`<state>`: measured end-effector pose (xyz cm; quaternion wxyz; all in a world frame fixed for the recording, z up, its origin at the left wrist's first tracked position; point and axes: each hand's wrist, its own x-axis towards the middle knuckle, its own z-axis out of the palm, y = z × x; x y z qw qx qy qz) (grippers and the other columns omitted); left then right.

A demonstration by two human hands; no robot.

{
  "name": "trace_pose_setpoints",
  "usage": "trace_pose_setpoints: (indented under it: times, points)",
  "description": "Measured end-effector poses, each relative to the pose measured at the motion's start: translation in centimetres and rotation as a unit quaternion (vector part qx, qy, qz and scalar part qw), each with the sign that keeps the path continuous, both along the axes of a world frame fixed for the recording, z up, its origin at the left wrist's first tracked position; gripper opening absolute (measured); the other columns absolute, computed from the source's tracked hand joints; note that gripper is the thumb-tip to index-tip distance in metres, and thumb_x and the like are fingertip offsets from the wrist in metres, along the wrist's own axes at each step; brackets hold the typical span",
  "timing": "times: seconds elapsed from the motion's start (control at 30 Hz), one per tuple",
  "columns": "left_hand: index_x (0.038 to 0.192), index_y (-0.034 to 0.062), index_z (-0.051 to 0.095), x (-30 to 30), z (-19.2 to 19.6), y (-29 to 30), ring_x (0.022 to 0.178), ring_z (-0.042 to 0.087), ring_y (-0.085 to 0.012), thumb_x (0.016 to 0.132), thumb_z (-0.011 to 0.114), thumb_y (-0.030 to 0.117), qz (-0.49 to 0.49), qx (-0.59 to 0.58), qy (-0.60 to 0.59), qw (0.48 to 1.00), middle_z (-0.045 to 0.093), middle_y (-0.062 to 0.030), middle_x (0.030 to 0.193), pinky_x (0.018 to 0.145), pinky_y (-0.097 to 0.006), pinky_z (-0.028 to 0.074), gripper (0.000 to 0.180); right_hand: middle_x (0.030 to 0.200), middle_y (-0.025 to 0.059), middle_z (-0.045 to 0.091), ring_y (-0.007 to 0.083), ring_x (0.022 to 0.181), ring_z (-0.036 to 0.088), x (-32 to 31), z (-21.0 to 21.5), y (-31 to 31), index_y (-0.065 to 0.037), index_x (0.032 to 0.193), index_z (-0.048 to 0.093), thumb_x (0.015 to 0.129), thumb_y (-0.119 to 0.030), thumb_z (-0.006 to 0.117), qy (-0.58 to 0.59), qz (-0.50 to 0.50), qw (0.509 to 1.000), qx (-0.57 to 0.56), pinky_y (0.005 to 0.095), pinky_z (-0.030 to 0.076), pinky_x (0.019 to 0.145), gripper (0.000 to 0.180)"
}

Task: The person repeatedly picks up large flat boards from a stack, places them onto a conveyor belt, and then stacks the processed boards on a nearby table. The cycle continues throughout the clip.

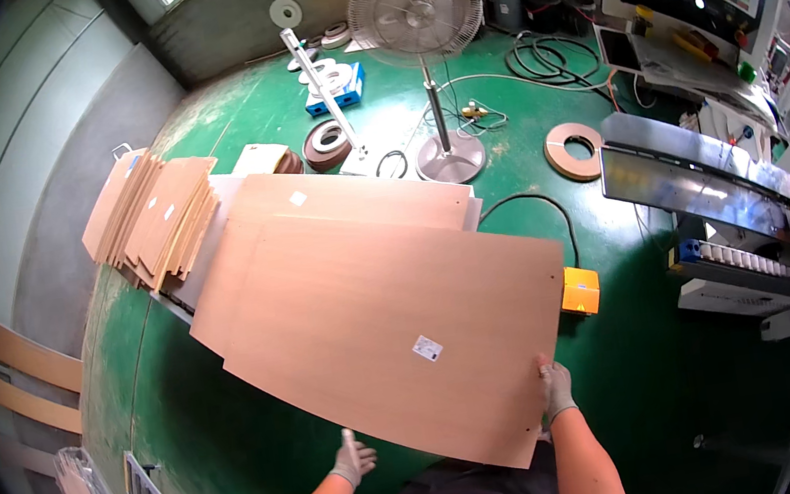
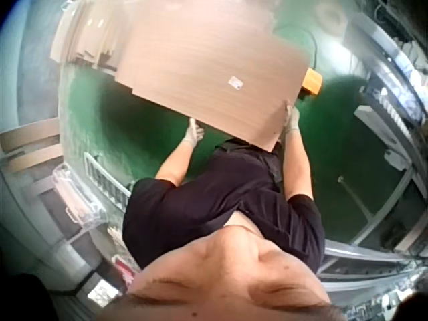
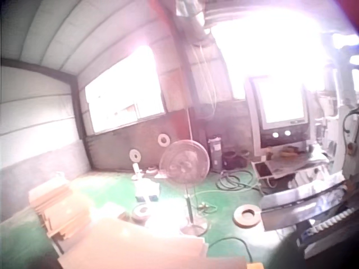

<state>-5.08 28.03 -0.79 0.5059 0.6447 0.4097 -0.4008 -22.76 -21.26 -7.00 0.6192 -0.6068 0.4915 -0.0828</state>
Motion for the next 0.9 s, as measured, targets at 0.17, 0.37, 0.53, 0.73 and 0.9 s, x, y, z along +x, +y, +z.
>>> trace_pose_setpoints:
  times: [0.17,0.37,0.53,0.73,0.9]
  points:
    - [0.164,-0.0015,0.022,1.2,2.0,0.9,0.149,0.038,-0.0497,0.097,0.023,0.085,0.092,-0.039,-0.04,0.994,0.032,-0.0304,0.165,0.118,-0.057,0.036,0.11,0.11,0.0126,0.072,0.0245,0.096,0.066,-7.5,-1.3,-3.6,0.002,0.119,0.07,0.105,-0.041,0.063,0.026,-0.055,0.995,0.083,0.0399,0.055,0.086,0.046]
    - [0.163,0.0206,0.033,-2.0,2.0,-1.3,0.147,0.044,-0.0374,0.101,0.022,0.079,0.176,-0.138,-0.073,0.972,0.038,-0.0112,0.166,0.12,-0.058,0.034,0.086,0.116,0.0124,0.071,0.0301,0.106,0.066,-19.6,1.5,-4.7,-0.001,0.122,0.07,0.102,-0.043,0.065,-0.084,-0.203,0.96,0.17,0.0459,0.053,0.096,0.047]
    - [0.156,0.0168,0.045,-2.3,1.2,-0.5,0.142,0.049,-0.0358,0.106,0.022,0.068,0.166,-0.307,-0.133,0.928,0.049,-0.0083,0.158,0.116,-0.057,0.041,0.075,0.117,0.0113,0.069,0.0261,0.105,0.064,-29.0,10.8,-4.3,-0.003,0.122,0.069,0.101,-0.047,0.063,-0.031,-0.265,0.957,0.117,0.0437,0.052,0.095,0.049]
    - [0.149,0.0148,0.052,-1.6,2.2,-3.3,0.14,0.053,-0.0347,0.108,0.028,0.055,-0.02,-0.347,-0.149,0.926,0.057,-0.0073,0.152,0.114,-0.058,0.044,0.062,0.093,0.0047,0.068,0.0187,0.084,0.058,-35.0,17.6,2.5,-0.001,0.101,0.075,0.1,-0.038,0.065,-0.047,-0.331,0.932,-0.137,0.0398,0.049,0.078,0.038]
    - [0.151,0.0156,0.051,1.4,5.3,-9.3,0.138,0.053,-0.0369,0.106,0.029,0.055,-0.09,-0.403,-0.132,0.901,0.056,-0.008,0.152,0.112,-0.059,0.045,0.064,0.096,0.0051,0.069,0.0156,0.084,0.061,-39.7,19.2,8.8,0.0,0.1,0.074,0.102,-0.028,0.059,-0.21,-0.481,0.851,-0.027,0.0334,0.051,0.077,0.032]
